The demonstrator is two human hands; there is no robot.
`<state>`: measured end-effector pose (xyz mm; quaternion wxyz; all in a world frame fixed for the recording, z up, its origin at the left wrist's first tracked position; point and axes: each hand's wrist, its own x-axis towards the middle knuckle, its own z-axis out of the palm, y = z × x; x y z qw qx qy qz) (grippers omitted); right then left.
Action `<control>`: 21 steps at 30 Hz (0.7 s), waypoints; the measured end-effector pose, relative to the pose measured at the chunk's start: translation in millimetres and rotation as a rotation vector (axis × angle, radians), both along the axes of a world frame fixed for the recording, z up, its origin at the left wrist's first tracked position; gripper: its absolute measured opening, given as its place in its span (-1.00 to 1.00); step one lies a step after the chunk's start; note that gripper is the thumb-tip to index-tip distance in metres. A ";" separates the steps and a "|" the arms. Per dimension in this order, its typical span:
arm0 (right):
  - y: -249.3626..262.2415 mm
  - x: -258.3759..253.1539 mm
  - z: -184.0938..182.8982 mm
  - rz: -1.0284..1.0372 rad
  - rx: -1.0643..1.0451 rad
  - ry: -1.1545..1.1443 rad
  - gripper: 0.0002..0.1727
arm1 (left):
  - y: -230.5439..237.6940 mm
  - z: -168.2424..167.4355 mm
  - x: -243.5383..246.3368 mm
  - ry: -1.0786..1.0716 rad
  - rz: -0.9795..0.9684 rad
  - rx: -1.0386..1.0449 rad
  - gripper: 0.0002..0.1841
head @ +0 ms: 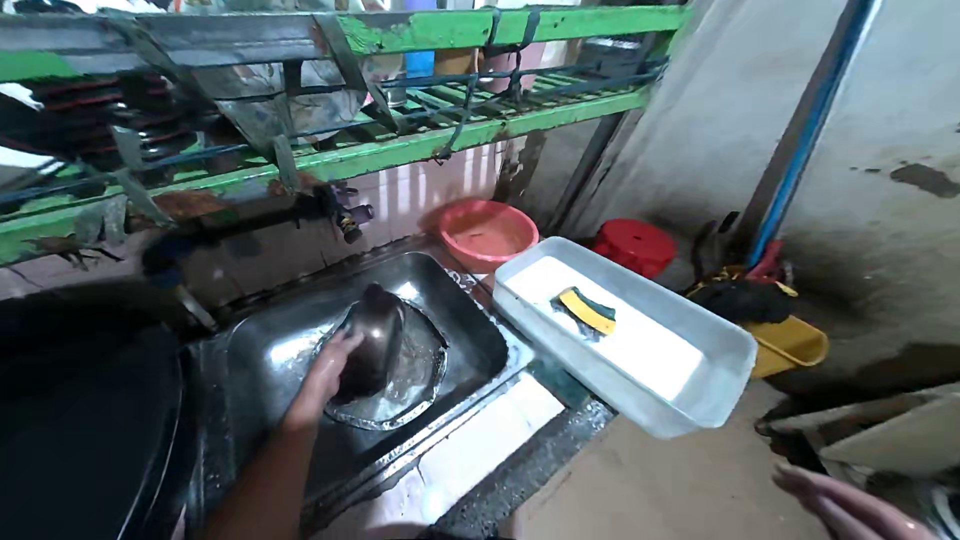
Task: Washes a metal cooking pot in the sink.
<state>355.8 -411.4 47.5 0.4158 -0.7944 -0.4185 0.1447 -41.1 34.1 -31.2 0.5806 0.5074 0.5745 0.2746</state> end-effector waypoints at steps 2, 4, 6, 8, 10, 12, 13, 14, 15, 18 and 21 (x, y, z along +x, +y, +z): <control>28.8 13.6 11.0 0.150 0.124 -0.088 -0.65 | -5.5 17.2 -10.0 -0.261 0.272 0.024 -0.54; 57.8 19.1 23.2 0.216 0.156 -0.171 -0.66 | -8.4 35.8 -21.7 -0.501 0.440 0.076 -0.70; 88.4 22.4 30.6 0.229 0.147 -0.257 -0.65 | -15.0 53.5 -29.8 -0.625 0.487 0.087 -0.72; 124.7 35.3 24.9 0.221 0.151 -0.367 -0.61 | -22.5 64.2 -24.8 -0.504 0.480 0.108 -0.68; 165.1 51.1 18.2 0.239 0.127 -0.426 -0.61 | -30.1 64.1 -8.8 -0.195 0.366 0.131 -0.57; 204.7 66.6 13.5 0.249 -0.011 -0.415 -0.63 | -35.1 48.2 14.5 0.111 0.135 0.158 -0.53; 224.2 74.0 11.3 0.246 -0.129 -0.411 -0.58 | -36.8 36.4 28.1 0.224 0.011 0.191 -0.56; 243.1 80.9 8.3 0.244 -0.265 -0.395 -0.50 | -38.9 24.0 40.7 0.333 -0.121 0.225 -0.55; 259.8 88.3 2.4 0.261 -0.385 -0.374 -0.39 | -42.3 12.0 52.3 0.419 -0.235 0.251 -0.54; 292.3 116.2 -39.5 0.342 -0.605 -0.357 -0.01 | -51.6 -16.8 78.0 0.633 -0.531 0.274 -0.54; 296.2 122.4 -70.9 0.361 -0.681 -0.325 0.14 | -65.2 -35.9 86.1 0.710 -0.687 0.372 -0.59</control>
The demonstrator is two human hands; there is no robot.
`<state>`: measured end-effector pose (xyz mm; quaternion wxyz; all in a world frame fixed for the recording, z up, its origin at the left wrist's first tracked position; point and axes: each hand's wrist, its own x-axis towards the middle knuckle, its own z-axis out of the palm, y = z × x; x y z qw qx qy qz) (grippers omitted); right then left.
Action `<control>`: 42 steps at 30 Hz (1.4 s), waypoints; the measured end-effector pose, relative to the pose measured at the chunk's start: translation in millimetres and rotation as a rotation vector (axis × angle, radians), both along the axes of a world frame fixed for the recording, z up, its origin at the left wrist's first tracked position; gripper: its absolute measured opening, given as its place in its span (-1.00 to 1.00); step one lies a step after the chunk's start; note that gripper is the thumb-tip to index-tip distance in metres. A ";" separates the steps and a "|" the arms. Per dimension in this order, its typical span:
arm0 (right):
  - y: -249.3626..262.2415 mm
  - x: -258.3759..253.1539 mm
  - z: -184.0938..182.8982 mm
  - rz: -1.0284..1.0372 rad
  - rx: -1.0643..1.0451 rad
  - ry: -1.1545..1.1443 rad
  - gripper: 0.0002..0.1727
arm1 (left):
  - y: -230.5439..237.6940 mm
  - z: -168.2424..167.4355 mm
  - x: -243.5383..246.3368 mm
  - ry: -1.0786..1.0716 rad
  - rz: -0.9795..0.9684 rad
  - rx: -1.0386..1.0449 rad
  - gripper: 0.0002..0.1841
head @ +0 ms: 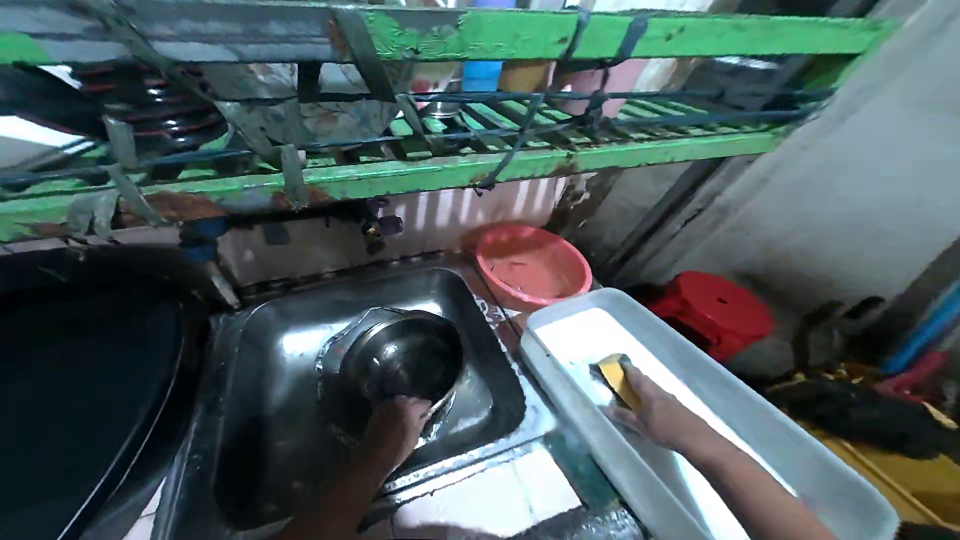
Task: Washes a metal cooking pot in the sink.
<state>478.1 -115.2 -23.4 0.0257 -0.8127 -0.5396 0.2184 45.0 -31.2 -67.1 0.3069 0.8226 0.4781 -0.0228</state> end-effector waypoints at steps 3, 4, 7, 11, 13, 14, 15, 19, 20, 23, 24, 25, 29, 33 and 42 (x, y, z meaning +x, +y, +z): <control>2.9 -4.6 3.2 -0.090 -0.038 0.052 0.12 | -0.8 12.4 8.0 0.020 -0.005 -0.013 -0.60; 6.3 -5.3 5.5 -0.121 -0.036 0.075 0.11 | 2.5 23.8 11.8 -0.008 0.051 -0.039 -0.60; 16.3 -6.1 4.7 -0.166 -0.051 0.033 0.06 | 15.1 79.6 21.3 -0.170 0.333 -0.169 -0.52; 20.6 -8.4 16.0 -0.264 -0.044 -0.011 -0.26 | 30.6 112.1 18.7 -0.547 0.705 -0.200 -0.58; 20.0 -1.0 17.1 -0.415 0.105 0.136 -0.38 | 32.4 117.5 12.4 -0.675 0.798 -0.193 -0.59; 20.4 -2.2 23.2 -0.500 0.200 0.229 -0.42 | 31.3 120.7 8.9 -0.708 0.827 -0.188 -0.59; 22.0 -9.3 36.4 -0.570 0.288 0.314 -0.44 | 29.4 124.4 6.5 -0.730 0.849 -0.190 -0.59; 33.6 -86.1 112.4 -0.497 0.536 0.429 -0.45 | 17.4 128.6 11.5 -0.810 0.846 -0.148 -0.60; 36.4 -110.7 123.8 -0.396 0.585 0.408 -0.44 | 14.5 129.8 16.7 -0.826 0.831 -0.131 -0.61; 49.4 -180.1 130.0 -0.039 0.680 0.352 -0.41 | 12.4 134.8 36.2 -0.791 0.810 -0.128 -0.57; 54.2 -201.3 127.1 0.077 0.656 0.331 -0.38 | 10.6 139.1 42.6 -0.743 0.798 -0.124 -0.59; 58.6 -219.8 125.1 0.176 0.601 0.320 -0.32 | 7.1 144.3 47.6 -0.683 0.762 -0.107 -0.60; 107.8 -227.2 119.3 -0.002 0.455 0.607 -0.40 | -23.4 153.9 39.7 -0.538 0.561 0.076 -0.61; 143.5 -214.9 107.9 -0.221 0.316 0.869 -0.49 | -48.0 159.9 18.6 -0.544 0.584 0.173 -0.62; 125.3 -282.2 98.1 -0.089 0.310 0.960 -0.25 | -44.5 168.7 -33.1 -0.507 0.710 0.110 -0.69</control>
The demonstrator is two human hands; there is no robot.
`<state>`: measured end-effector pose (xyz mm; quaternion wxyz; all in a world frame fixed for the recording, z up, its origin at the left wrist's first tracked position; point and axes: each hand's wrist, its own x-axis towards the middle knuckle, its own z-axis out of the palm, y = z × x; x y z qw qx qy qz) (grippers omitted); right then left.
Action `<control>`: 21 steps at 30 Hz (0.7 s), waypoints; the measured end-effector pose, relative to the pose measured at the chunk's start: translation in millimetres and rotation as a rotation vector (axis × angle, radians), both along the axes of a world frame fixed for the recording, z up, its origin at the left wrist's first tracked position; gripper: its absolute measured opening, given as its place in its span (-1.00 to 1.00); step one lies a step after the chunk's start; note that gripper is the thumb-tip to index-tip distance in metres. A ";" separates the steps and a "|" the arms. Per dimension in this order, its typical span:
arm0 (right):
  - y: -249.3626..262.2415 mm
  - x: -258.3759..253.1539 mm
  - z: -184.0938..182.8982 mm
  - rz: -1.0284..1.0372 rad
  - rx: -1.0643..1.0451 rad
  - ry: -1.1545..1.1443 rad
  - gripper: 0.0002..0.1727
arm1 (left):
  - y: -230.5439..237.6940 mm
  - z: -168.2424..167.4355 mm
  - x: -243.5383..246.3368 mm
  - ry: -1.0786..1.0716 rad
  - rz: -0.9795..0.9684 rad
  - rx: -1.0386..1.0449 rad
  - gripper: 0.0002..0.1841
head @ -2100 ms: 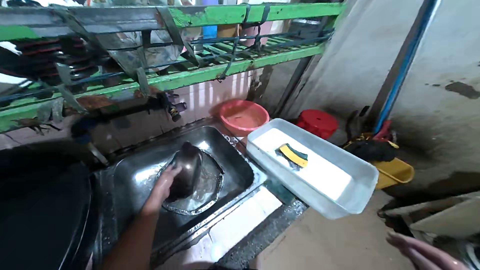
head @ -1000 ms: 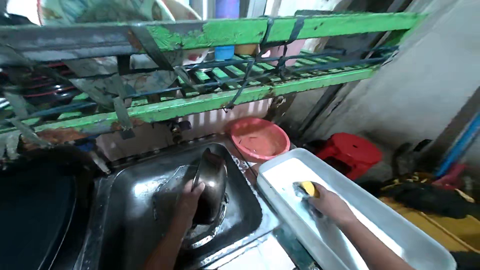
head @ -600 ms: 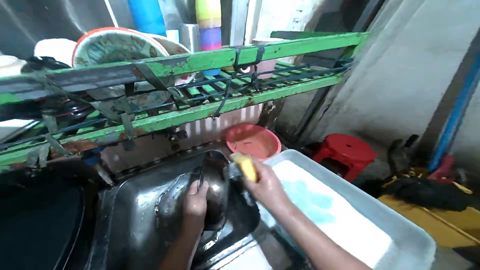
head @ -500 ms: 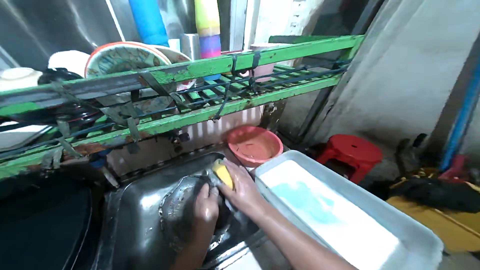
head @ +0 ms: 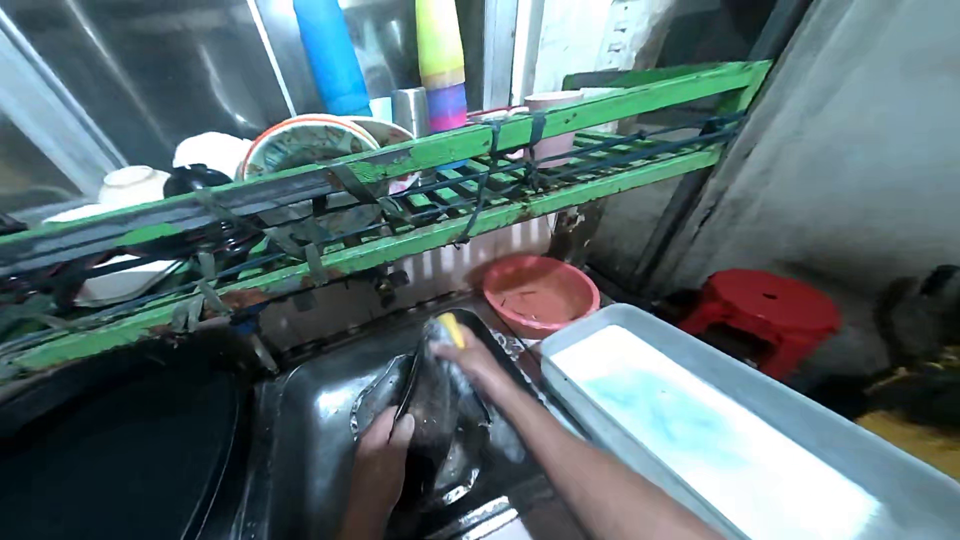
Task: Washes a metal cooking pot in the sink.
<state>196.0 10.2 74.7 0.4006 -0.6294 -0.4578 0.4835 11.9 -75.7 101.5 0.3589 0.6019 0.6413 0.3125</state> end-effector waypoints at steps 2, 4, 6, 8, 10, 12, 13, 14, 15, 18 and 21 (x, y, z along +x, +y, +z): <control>15.3 10.8 -7.5 -0.126 -0.080 0.115 -0.31 | -7.2 14.7 -3.8 -0.112 0.081 -0.046 -0.64; -4.3 -10.1 -7.3 -0.193 0.032 0.066 -0.33 | 1.0 11.2 -7.9 -0.267 0.232 -0.020 -0.64; -38.2 -40.4 -18.7 -0.065 0.276 -0.033 -0.21 | 18.7 -6.0 -16.9 -0.490 0.364 -0.010 -0.63; -48.8 -57.6 -37.6 0.017 0.504 -0.091 -0.14 | 30.1 -17.9 -25.7 -0.603 0.399 -0.031 -0.62; -32.9 -47.3 -33.2 -0.034 0.382 0.007 -0.20 | 28.3 -21.9 -28.0 -0.637 0.367 -0.063 -0.62; 1.1 -23.4 -27.1 -0.172 0.157 0.088 -0.29 | 20.3 -22.8 -23.5 -0.658 0.314 -0.057 -0.64; 16.6 -14.6 -28.9 -0.215 0.092 0.080 -0.34 | 18.3 -23.2 -20.5 -0.669 0.304 -0.051 -0.66; 25.2 -12.7 -27.1 -0.224 0.056 0.044 -0.37 | 20.0 -25.6 -19.4 -0.693 0.303 -0.043 -0.67; 25.1 -18.0 -21.8 -0.193 0.054 -0.021 -0.38 | 24.8 -29.2 -19.7 -0.729 0.313 -0.034 -0.66; -13.3 -53.6 -13.6 0.069 0.349 -0.297 -0.29 | 48.9 -38.9 -24.6 -0.865 0.376 -0.007 -0.63; -42.7 -67.0 -51.4 0.183 0.889 -0.419 -0.52 | 69.1 -40.2 -29.7 -0.988 0.565 0.007 -0.65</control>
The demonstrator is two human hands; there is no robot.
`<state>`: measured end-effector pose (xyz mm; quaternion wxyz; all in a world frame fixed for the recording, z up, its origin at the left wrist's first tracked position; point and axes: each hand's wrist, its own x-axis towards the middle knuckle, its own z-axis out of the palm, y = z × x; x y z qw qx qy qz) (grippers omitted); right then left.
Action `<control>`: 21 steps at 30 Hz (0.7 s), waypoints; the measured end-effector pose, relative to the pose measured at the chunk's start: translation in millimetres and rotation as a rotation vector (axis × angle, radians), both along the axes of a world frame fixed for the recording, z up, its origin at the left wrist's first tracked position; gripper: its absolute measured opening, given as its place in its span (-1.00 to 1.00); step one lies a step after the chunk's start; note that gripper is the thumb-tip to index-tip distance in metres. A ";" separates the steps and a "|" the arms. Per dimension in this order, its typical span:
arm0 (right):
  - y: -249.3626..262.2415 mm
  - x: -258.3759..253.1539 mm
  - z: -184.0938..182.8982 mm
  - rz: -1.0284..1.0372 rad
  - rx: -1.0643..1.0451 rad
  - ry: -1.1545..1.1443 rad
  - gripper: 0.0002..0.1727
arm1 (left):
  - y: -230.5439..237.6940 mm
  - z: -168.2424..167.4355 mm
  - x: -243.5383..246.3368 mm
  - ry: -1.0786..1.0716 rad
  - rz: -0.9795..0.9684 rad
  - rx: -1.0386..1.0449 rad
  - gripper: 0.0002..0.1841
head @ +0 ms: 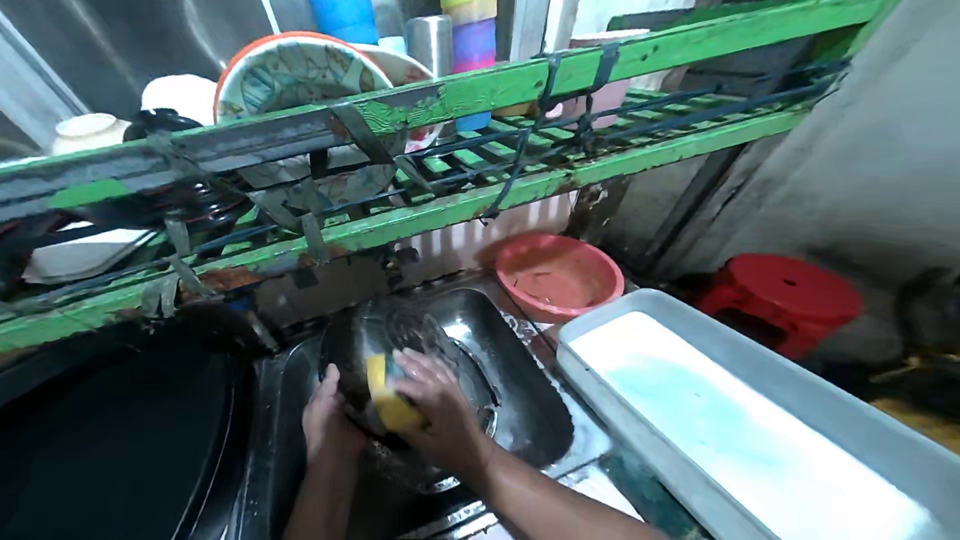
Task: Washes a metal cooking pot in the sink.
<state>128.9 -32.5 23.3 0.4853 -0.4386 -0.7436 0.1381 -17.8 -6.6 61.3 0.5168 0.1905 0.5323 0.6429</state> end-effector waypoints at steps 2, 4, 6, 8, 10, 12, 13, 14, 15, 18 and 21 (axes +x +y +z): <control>-2.1 16.1 -22.7 -0.016 -0.030 0.084 -0.44 | 2.9 4.9 -2.8 -0.107 0.104 -0.017 -0.64; 5.8 36.4 -32.8 -0.165 -0.362 0.332 -0.26 | -2.4 0.9 -9.5 -0.198 0.095 -0.002 -0.62; 29.6 61.7 -24.7 -0.306 -0.738 0.658 -0.25 | -16.6 -7.6 -16.3 -0.221 -0.036 0.039 -0.59; 56.2 84.8 -25.2 -0.333 -0.884 0.738 -0.36 | -27.9 -5.5 -15.6 -0.115 -0.142 0.091 -0.65; 62.4 93.1 -16.9 -0.282 -0.891 0.693 -0.41 | -33.7 8.4 -9.1 0.101 -0.188 0.049 -0.70; 64.7 90.0 0.6 -0.257 -0.836 0.605 -0.39 | -39.3 20.8 -2.7 0.410 -0.327 -0.032 -0.69; 65.9 84.3 16.4 -0.257 -0.829 0.521 -0.39 | -40.1 26.0 0.6 0.569 -0.449 -0.083 -0.66; 64.0 76.0 34.8 -0.252 -0.828 0.386 -0.40 | -39.1 28.8 5.1 0.714 -0.566 -0.135 -0.62; 57.0 65.5 52.2 -0.232 -0.812 0.204 -0.39 | -37.0 29.2 11.0 0.823 -0.639 -0.171 -0.60; 21.6 34.6 61.5 -0.116 -0.396 -0.211 -0.40 | -28.3 21.1 20.2 0.943 -0.596 -0.140 -0.63; 25.8 34.8 40.0 -0.005 -0.225 -0.003 -0.49 | -31.4 31.1 9.9 0.938 -0.639 -0.137 -0.62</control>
